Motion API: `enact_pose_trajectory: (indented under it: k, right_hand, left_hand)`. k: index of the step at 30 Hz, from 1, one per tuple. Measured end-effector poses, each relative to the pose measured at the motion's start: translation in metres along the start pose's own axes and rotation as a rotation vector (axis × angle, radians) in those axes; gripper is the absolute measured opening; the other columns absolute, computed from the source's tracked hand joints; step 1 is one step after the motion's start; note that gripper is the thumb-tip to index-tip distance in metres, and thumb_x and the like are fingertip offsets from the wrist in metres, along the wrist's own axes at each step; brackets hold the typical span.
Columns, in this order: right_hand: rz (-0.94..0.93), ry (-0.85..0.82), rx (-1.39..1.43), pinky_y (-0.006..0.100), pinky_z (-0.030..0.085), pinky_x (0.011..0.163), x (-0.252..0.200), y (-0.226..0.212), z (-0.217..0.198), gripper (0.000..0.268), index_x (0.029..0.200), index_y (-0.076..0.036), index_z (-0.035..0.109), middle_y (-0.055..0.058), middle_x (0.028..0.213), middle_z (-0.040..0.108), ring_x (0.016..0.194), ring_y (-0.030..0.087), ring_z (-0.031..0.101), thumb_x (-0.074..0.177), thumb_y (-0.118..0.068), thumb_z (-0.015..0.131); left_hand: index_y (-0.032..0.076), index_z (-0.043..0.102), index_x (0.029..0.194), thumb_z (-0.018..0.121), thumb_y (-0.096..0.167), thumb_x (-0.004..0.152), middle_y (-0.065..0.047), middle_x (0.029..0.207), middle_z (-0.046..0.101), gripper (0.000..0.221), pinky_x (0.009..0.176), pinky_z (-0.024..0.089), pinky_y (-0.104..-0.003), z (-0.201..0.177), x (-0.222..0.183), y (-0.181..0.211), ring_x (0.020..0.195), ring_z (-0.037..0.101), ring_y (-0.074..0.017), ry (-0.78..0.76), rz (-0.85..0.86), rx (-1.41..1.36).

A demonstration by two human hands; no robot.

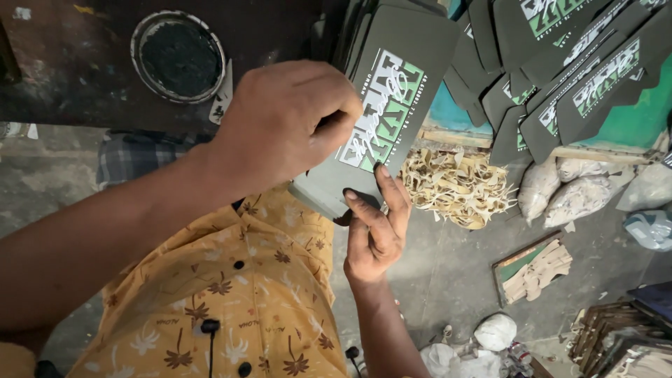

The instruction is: Applying a liquid adhesive to the edges of printed labels using a small applicator stick.

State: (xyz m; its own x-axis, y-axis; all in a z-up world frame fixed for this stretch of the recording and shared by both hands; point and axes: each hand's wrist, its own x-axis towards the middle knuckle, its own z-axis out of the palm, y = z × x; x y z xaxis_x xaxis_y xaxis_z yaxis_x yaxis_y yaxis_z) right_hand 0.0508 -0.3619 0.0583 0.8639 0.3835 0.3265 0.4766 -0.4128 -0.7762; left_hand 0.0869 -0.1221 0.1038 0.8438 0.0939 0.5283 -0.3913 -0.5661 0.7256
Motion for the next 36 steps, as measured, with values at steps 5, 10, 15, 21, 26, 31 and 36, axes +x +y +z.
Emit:
enact_pose_trajectory:
  k: [5,10,15,21,26,31,36]
  right_hand:
    - [-0.019,0.007,-0.027,0.045,0.038,0.126,0.0000,0.0000,0.0007,0.032,0.109,-0.005,0.077,0.016,0.149,0.058,0.143,0.035,0.051,0.089,0.014,0.061]
    - [-0.008,-0.001,-0.001,0.045,0.039,0.125,0.0006,-0.0008,-0.0003,0.033,0.110,-0.006,0.077,0.016,0.150,0.057,0.142,0.036,0.051,0.089,0.013,0.061]
    - [-0.015,-0.009,0.008,0.046,0.038,0.126,0.0000,0.0002,-0.0004,0.032,0.110,-0.006,0.077,0.016,0.150,0.057,0.143,0.036,0.050,0.089,0.013,0.060]
    - [0.031,0.004,0.040,0.043,0.043,0.120,0.0010,-0.0007,0.0005,0.035,0.110,-0.006,0.078,0.017,0.150,0.057,0.143,0.036,0.050,0.089,0.014,0.058]
    - [-0.004,-0.008,-0.004,0.046,0.038,0.127,0.0009,-0.0022,0.0001,0.038,0.109,-0.005,0.078,0.016,0.150,0.056,0.144,0.036,0.050,0.085,0.016,0.057]
    - [-0.005,0.004,0.004,0.046,0.039,0.125,0.0018,-0.0013,0.0008,0.036,0.109,-0.005,0.078,0.016,0.150,0.057,0.143,0.036,0.051,0.086,0.015,0.059]
    - [0.013,0.001,0.001,0.046,0.041,0.124,0.0012,-0.0014,0.0012,0.036,0.109,-0.006,0.078,0.017,0.150,0.058,0.142,0.036,0.052,0.087,0.015,0.059]
  left_hand:
    - [0.007,0.065,0.100,0.077,0.001,0.096,-0.006,0.094,0.069,0.014,0.070,0.055,-0.035,0.0045,-0.0004,-0.0013,0.082,0.070,-0.0233,0.013,-0.099,-0.060]
    - [0.008,0.064,0.095,0.078,0.002,0.096,-0.005,0.091,0.069,0.015,0.070,0.054,-0.036,0.0034,-0.0022,-0.0018,0.082,0.070,-0.0248,0.004,-0.033,0.021]
    - [0.007,0.064,0.096,0.078,0.003,0.097,-0.005,0.091,0.069,0.014,0.073,0.055,-0.036,0.0015,-0.0008,-0.0003,0.085,0.070,-0.0236,-0.014,-0.056,-0.056]
    - [0.008,0.064,0.093,0.078,0.002,0.096,-0.004,0.089,0.068,0.016,0.070,0.054,-0.035,0.0017,-0.0010,-0.0020,0.081,0.069,-0.0243,-0.002,-0.009,0.017]
    - [0.007,0.065,0.095,0.078,0.002,0.097,-0.004,0.094,0.069,0.014,0.071,0.054,-0.034,0.0024,-0.0018,-0.0019,0.083,0.069,-0.0225,-0.015,-0.069,-0.025]
    - [0.008,0.064,0.094,0.078,0.002,0.096,-0.004,0.093,0.069,0.015,0.070,0.054,-0.036,0.0025,-0.0003,-0.0027,0.084,0.069,-0.0247,-0.003,-0.001,0.040]
    - [0.007,0.066,0.096,0.078,0.003,0.097,-0.005,0.091,0.069,0.012,0.071,0.055,-0.035,-0.0001,0.0004,-0.0012,0.084,0.070,-0.0240,-0.021,-0.047,-0.034]
